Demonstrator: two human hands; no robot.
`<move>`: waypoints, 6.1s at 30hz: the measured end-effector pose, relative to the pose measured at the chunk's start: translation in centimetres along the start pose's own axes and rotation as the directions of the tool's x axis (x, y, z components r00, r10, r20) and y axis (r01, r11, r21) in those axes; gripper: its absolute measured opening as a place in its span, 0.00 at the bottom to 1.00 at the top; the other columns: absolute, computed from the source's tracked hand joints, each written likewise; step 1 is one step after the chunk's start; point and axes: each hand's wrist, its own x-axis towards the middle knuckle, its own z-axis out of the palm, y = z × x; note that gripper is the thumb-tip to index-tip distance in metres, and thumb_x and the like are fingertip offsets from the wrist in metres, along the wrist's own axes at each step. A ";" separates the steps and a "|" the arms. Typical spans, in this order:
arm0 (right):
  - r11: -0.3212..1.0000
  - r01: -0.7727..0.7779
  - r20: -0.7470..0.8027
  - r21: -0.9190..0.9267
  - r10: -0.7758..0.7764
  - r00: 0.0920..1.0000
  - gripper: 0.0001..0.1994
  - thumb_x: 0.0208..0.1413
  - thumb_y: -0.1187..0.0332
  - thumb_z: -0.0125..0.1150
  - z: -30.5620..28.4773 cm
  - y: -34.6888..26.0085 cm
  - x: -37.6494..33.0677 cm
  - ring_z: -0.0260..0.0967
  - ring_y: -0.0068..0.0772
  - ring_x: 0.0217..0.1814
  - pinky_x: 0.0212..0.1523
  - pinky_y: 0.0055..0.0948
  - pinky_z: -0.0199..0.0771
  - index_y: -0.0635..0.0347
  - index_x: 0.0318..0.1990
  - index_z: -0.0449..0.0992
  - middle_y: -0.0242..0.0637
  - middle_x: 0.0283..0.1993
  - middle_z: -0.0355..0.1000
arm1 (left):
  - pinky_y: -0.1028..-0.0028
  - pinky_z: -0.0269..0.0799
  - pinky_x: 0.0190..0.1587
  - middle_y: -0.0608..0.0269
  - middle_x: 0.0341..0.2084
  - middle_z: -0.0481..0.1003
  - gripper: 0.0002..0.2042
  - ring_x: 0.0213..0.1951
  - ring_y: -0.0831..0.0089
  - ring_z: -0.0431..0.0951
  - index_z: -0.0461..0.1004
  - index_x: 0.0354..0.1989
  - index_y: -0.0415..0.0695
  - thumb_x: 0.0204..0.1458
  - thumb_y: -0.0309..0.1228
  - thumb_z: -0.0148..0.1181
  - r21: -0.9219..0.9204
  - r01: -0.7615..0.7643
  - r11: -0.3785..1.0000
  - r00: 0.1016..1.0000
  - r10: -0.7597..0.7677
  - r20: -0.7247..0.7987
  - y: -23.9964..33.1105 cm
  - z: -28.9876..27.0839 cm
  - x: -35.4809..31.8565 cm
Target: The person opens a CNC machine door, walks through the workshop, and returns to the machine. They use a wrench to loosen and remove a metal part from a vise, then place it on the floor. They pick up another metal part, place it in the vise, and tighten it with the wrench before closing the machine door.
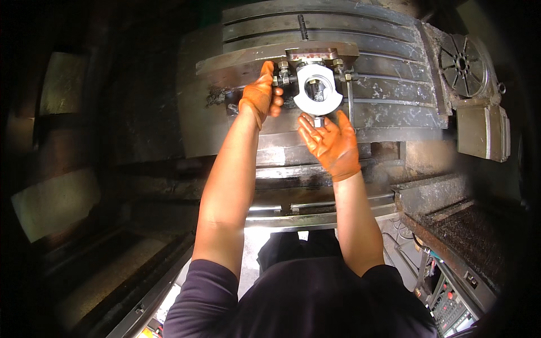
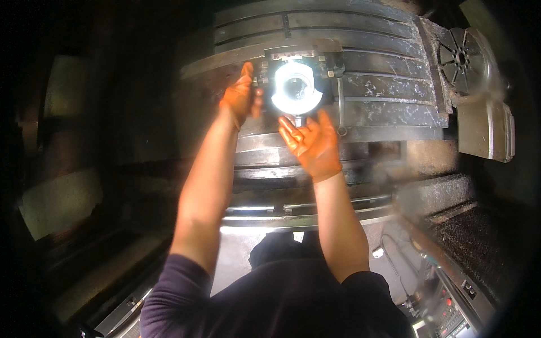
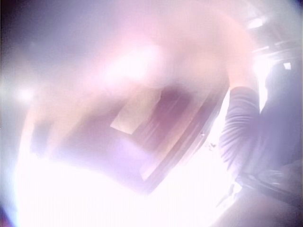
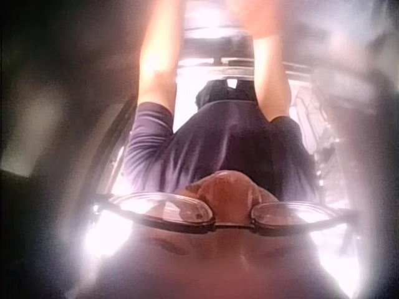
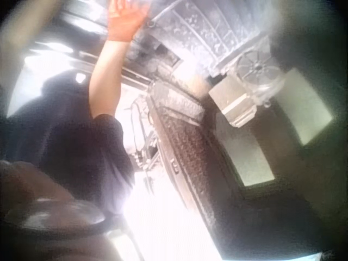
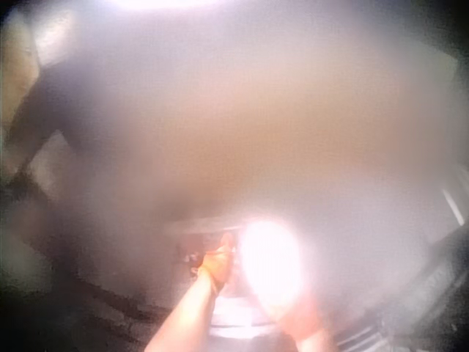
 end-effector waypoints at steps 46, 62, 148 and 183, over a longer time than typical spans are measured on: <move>-0.124 0.609 0.583 -0.784 -0.485 0.652 0.18 0.74 0.64 0.39 -1.8 0.8 -2.6 0.76 0.33 0.53 0.54 0.31 0.76 0.65 0.62 0.67 0.44 0.62 0.69 | 0.66 0.78 0.49 0.68 0.48 0.74 0.24 0.47 0.71 0.77 0.71 0.53 0.46 0.65 0.55 0.48 -0.863 0.112 0.493 0.924 0.269 0.273 -11.8 8.6 -3.8; -0.339 0.369 0.501 -0.865 -0.557 0.663 0.16 0.56 0.72 0.50 -1.2 1.6 -2.0 0.69 0.55 0.57 0.59 0.42 0.69 0.62 0.51 0.74 0.51 0.53 0.73 | 0.65 0.73 0.54 0.58 0.49 0.73 0.28 0.48 0.63 0.75 0.65 0.60 0.43 0.65 0.55 0.48 -0.747 0.033 0.664 0.884 0.329 0.331 -13.5 8.7 -2.4; 0.835 -0.436 -0.935 -0.336 -0.350 0.051 0.23 0.60 0.48 0.57 -93.3 23.3 -21.2 0.72 0.56 0.57 0.58 0.46 0.71 0.59 0.51 0.78 0.51 0.52 0.77 | 0.73 0.65 0.61 0.52 0.55 0.72 0.21 0.55 0.67 0.73 0.64 0.65 0.37 0.64 0.26 0.53 0.944 -0.227 0.239 0.707 -0.627 0.328 -74.1 -5.8 -27.3; 0.978 -0.189 -0.828 -0.092 -0.181 -0.530 0.32 0.56 0.40 0.56 -127.5 14.7 -42.1 0.74 0.55 0.57 0.57 0.44 0.71 0.67 0.45 0.82 0.56 0.50 0.78 | 0.69 0.58 0.66 0.50 0.63 0.64 0.24 0.65 0.66 0.64 0.61 0.68 0.42 0.64 0.29 0.56 0.897 0.065 0.437 0.629 -0.716 0.303 -85.1 -7.8 -16.6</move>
